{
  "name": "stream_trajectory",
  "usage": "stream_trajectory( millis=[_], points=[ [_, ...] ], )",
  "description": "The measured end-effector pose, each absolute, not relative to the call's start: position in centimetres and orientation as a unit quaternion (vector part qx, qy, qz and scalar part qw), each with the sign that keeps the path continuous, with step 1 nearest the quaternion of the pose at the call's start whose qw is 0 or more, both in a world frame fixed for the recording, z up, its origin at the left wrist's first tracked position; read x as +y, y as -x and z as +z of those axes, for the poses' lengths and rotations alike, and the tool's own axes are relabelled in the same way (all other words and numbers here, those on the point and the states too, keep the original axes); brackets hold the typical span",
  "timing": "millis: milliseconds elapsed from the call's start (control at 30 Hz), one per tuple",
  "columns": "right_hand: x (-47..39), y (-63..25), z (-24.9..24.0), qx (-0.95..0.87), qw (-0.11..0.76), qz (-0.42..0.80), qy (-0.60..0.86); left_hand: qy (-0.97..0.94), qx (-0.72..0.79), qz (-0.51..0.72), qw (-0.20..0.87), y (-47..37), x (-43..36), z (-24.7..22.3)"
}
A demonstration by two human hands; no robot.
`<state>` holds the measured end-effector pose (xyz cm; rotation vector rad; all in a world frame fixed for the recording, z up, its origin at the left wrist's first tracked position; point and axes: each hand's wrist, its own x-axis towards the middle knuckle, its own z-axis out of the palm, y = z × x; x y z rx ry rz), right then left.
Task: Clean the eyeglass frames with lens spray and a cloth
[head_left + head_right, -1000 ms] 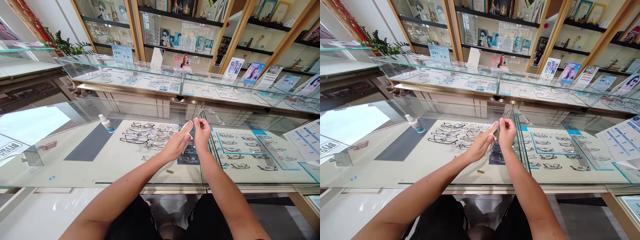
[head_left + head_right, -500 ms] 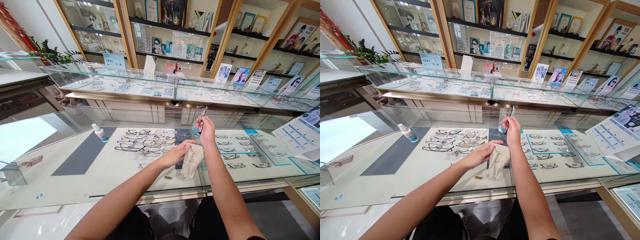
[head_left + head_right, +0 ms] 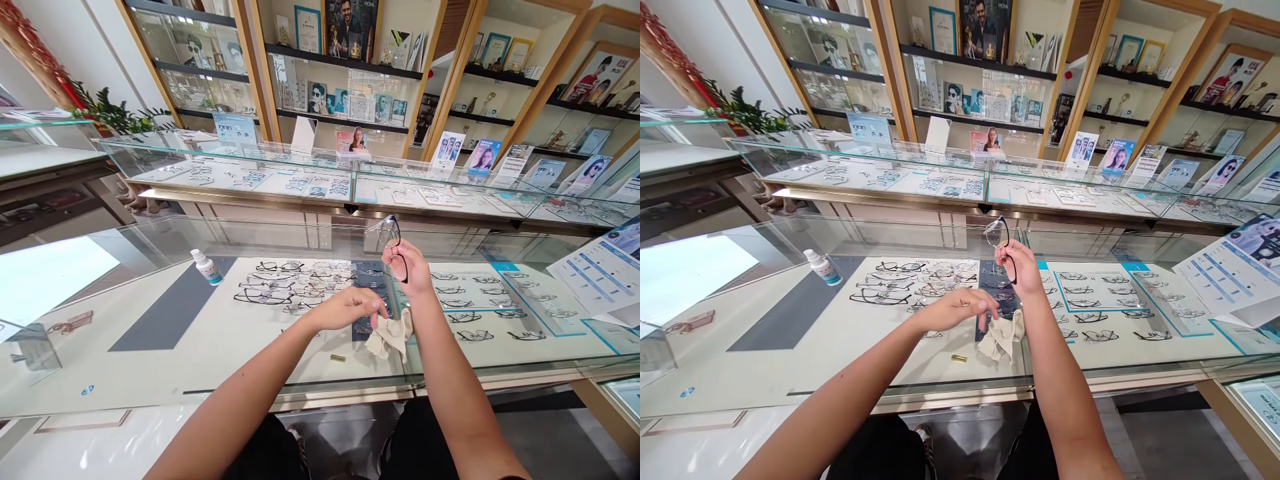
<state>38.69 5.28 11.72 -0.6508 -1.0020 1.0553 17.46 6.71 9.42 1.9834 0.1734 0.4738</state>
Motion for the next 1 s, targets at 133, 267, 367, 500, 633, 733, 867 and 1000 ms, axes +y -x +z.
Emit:
stream_trajectory(
  millis=[133,267,367,500,633,733,867,1000],
  points=[
    [5.1,-38.9,11.8,-0.474,0.657,0.509,0.29,-0.806,0.215,0.427,0.349,-16.8,7.7,9.5],
    [4.9,-38.9,11.9,-0.518,0.581,0.546,0.312,-0.784,0.234,0.551,0.162,-16.1,8.4,9.7],
    [4.9,-38.7,11.8,-0.54,0.537,0.564,0.32,-0.798,0.219,0.553,0.094,-16.0,8.4,9.7],
    [4.9,-38.5,11.6,-0.546,0.501,0.585,0.33,-0.813,0.24,0.524,0.079,-16.1,8.4,9.5],
    [4.9,-38.6,11.4,-0.557,0.476,0.595,0.331,-0.811,0.249,0.523,0.078,-16.1,8.5,9.6],
    [4.8,-38.6,11.5,-0.562,0.47,0.593,0.334,-0.808,0.239,0.534,0.067,-16.0,8.5,9.7],
    [4.7,-38.5,11.7,-0.57,0.486,0.566,0.343,-0.795,0.261,0.543,0.075,-15.8,8.5,9.9],
    [5.5,-38.5,11.5,-0.512,0.599,0.499,0.361,-0.746,0.313,0.58,0.098,-15.3,9.0,10.3]
  ],
)
